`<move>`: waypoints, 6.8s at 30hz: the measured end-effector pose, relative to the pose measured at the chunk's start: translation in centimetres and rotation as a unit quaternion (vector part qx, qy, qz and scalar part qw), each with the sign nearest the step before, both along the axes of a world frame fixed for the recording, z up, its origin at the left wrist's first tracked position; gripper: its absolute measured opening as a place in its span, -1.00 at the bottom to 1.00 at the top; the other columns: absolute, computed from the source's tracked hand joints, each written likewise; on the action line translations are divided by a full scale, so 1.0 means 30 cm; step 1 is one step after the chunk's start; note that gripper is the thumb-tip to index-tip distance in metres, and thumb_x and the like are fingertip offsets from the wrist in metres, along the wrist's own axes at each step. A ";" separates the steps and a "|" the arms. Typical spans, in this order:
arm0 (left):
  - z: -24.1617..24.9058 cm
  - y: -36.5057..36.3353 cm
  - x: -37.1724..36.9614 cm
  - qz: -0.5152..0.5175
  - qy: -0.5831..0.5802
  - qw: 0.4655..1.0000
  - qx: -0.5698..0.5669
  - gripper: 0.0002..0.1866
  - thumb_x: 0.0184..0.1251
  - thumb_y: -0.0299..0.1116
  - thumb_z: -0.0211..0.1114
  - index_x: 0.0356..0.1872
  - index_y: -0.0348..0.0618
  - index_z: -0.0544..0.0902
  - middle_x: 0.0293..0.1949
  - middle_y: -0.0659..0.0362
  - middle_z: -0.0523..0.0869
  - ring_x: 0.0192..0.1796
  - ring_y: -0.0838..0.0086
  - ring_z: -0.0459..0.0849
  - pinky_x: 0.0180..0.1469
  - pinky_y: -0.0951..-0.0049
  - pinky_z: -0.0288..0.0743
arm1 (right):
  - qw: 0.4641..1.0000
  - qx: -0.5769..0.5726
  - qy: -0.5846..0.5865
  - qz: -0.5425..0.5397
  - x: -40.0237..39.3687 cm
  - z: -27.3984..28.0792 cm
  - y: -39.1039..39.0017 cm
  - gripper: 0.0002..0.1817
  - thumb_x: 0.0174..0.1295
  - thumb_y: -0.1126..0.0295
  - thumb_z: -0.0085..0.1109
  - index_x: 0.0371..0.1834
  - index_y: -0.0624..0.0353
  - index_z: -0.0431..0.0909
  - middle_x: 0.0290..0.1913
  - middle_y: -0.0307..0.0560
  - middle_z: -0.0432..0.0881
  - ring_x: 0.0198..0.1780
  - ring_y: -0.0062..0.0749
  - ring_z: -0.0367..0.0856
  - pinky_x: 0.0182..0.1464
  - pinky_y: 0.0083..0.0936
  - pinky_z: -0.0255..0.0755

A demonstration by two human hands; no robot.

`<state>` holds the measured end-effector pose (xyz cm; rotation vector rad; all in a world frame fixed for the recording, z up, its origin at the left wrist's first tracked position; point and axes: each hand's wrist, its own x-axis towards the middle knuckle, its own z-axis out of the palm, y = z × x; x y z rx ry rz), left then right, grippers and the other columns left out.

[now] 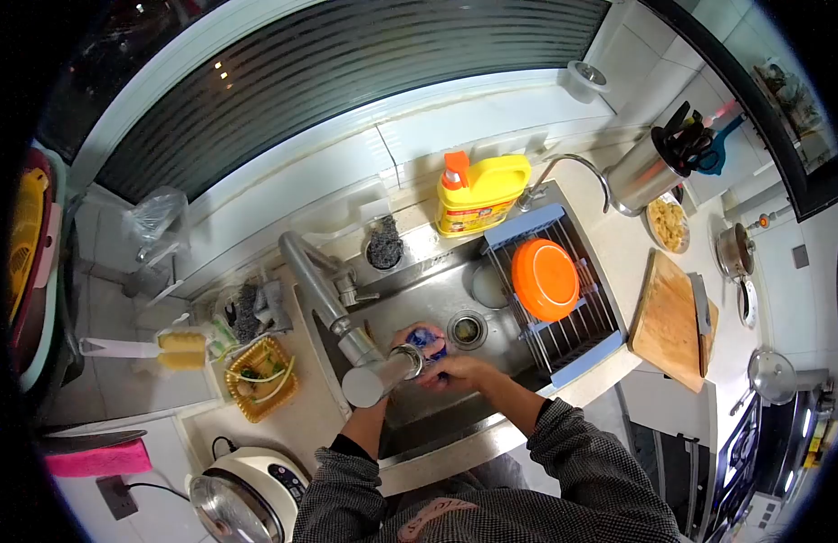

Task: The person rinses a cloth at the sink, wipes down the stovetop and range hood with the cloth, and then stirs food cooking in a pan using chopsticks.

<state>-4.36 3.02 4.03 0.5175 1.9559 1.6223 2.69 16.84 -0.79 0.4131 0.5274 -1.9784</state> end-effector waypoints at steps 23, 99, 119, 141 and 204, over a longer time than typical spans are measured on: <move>-0.624 -0.046 0.118 0.224 -0.325 0.877 0.273 -0.63 0.40 0.01 0.17 -0.41 -0.10 0.56 -0.51 0.33 0.54 -0.44 0.51 0.50 -0.35 0.42 0.43 | 0.602 0.695 0.357 0.162 0.067 -0.026 -0.106 -0.51 -0.04 0.40 0.40 0.00 0.27 0.54 -0.09 0.11 0.64 -0.07 -0.16 0.61 -0.04 -0.25 0.47; 0.132 0.061 0.161 -0.141 0.424 0.828 -0.337 -0.60 -0.05 -0.44 0.30 -0.08 -0.18 0.53 -0.17 0.08 0.67 -0.06 0.13 0.62 -0.01 0.12 0.54 | 0.681 0.569 0.402 0.224 0.069 0.345 0.153 -0.86 -0.18 0.50 0.34 -0.55 0.20 0.55 -0.52 0.02 0.61 -0.52 -0.29 0.61 -0.48 -0.40 0.45; 0.095 0.029 0.255 -0.064 -0.530 0.834 0.136 -0.72 0.06 -0.44 0.29 -0.18 -0.17 0.48 -0.50 0.27 0.46 -0.57 0.60 0.41 -0.61 0.55 0.22 | 0.275 0.564 0.751 0.205 0.029 0.350 0.216 -0.54 -0.06 0.27 0.27 -0.01 0.02 0.47 -0.13 -0.05 0.63 -0.22 -0.18 0.68 -0.29 -0.31 0.53; 0.581 0.129 0.299 0.111 0.218 0.968 -0.058 -0.81 0.35 -0.34 0.23 -0.25 -0.28 0.50 -0.21 -0.01 0.53 -0.29 0.26 0.56 -0.17 0.40 0.46 | 0.949 0.129 0.131 -0.257 0.092 0.654 0.248 -0.80 0.20 0.23 0.31 -0.26 0.03 0.51 -0.35 -0.34 0.54 -0.30 -0.58 0.51 -0.32 -0.58 0.36; 0.174 0.388 0.211 0.421 -0.098 0.871 0.234 -0.75 0.51 -0.34 -0.06 -0.35 -0.23 0.48 -0.69 0.23 0.42 -0.75 0.58 0.31 -0.68 0.49 0.27 | 0.580 0.711 0.390 -0.072 0.141 0.378 0.139 -0.73 -0.06 0.42 0.31 -0.29 0.31 0.55 -0.39 0.25 0.64 -0.24 0.18 0.65 -0.26 -0.17 0.48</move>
